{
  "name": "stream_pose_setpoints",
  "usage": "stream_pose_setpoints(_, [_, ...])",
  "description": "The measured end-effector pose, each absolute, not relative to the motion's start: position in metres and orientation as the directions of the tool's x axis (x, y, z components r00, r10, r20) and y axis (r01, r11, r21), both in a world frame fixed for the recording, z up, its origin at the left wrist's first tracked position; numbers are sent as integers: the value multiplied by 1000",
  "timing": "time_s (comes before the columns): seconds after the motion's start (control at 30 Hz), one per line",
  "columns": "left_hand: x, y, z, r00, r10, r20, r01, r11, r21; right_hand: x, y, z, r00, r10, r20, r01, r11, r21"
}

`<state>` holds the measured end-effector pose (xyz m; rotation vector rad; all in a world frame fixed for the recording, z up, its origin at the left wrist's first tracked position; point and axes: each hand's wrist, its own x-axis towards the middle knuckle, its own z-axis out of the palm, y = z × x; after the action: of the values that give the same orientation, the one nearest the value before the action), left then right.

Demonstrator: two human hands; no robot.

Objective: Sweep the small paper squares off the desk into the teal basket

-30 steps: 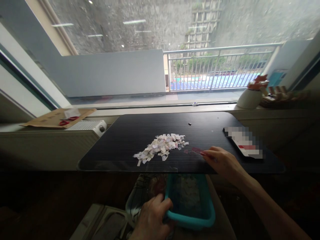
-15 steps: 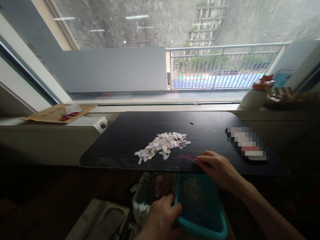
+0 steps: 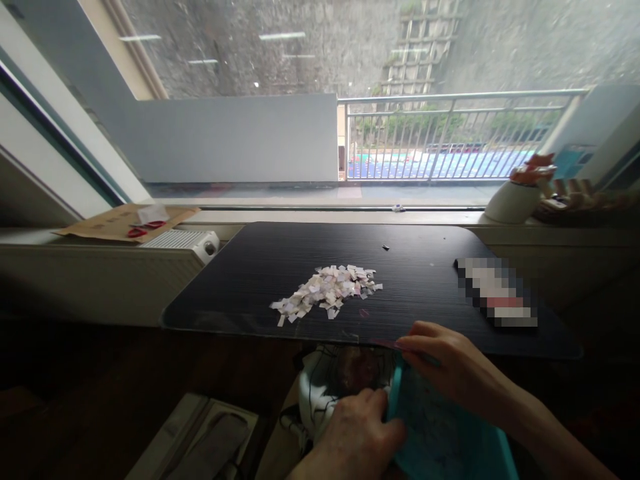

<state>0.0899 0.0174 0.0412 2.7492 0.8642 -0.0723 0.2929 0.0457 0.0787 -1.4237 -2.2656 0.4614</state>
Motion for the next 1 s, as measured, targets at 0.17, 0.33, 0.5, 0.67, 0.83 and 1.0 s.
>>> stream_pose_setpoints(0.17, [92, 19, 45, 823, 537, -184, 566, -799, 201, 287, 86, 76, -352, 898, 262, 799, 435, -416])
stream_pose_setpoints(0.33, [89, 21, 48, 818, 547, -180, 576, -787, 222, 291, 74, 74, -414, 895, 168, 780, 444, -440])
stream_pose_setpoints(0.5, [89, 22, 52, 836, 541, -92, 539, -779, 320, 300, 53, 78, -418, 898, 140, 767, 431, -476])
stream_pose_setpoints(0.67, [88, 23, 52, 836, 544, -69, 528, -767, 364, 301, 52, 81, -413, 899, 143, 786, 431, -443])
stream_pose_setpoints(0.83, [86, 24, 53, 818, 574, -47, 545, -746, 383, 300, 54, 80, -418, 894, 160, 774, 443, -453])
stream_pose_setpoints(1.0, [77, 25, 59, 809, 585, -64, 563, -737, 374, 299, 61, 75, -390, 900, 194, 778, 435, -454])
